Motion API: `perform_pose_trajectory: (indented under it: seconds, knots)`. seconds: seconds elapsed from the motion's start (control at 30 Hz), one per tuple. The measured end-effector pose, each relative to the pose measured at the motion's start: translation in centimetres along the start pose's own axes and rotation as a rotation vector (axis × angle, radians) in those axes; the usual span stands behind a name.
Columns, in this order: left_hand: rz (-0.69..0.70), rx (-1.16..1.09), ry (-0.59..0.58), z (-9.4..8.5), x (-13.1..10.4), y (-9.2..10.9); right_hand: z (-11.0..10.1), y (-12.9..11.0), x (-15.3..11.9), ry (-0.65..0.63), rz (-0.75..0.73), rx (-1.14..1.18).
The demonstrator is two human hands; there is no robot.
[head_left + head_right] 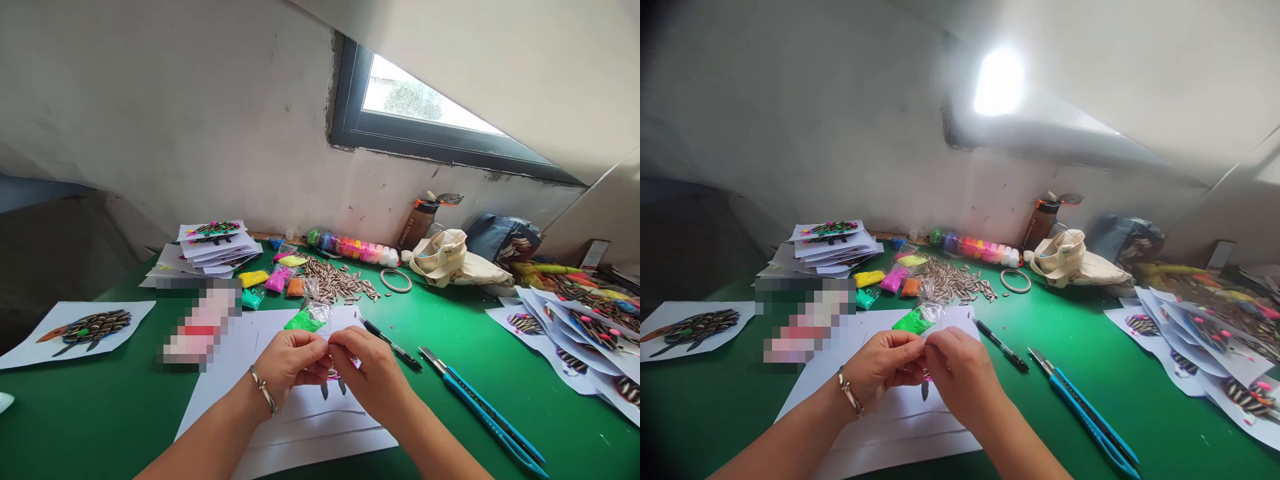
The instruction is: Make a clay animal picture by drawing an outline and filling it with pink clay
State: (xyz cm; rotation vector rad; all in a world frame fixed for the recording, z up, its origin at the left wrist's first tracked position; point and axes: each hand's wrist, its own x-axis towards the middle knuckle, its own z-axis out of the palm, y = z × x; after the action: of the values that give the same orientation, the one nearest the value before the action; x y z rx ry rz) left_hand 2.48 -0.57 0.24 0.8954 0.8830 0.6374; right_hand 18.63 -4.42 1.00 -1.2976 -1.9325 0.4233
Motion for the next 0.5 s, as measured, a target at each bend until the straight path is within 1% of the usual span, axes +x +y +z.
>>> perform_pose_trajectory:
  seconds: [0.23, 0.37, 0.5]
  knots:
    - [0.021, -0.015, -0.013, 0.09, -0.08, 0.12, -0.06, -0.01, -0.16, 0.002, -0.01, 0.052]
    - [0.009, -0.001, -0.018, 0.1, -0.2, 0.23, -0.06, -0.05, -0.09, -0.014, 0.01, 0.01]
    - [0.006, 0.05, 0.012, 0.12, -0.16, 0.18, 0.15, 0.14, -0.29, 0.004, 0.041, -0.051]
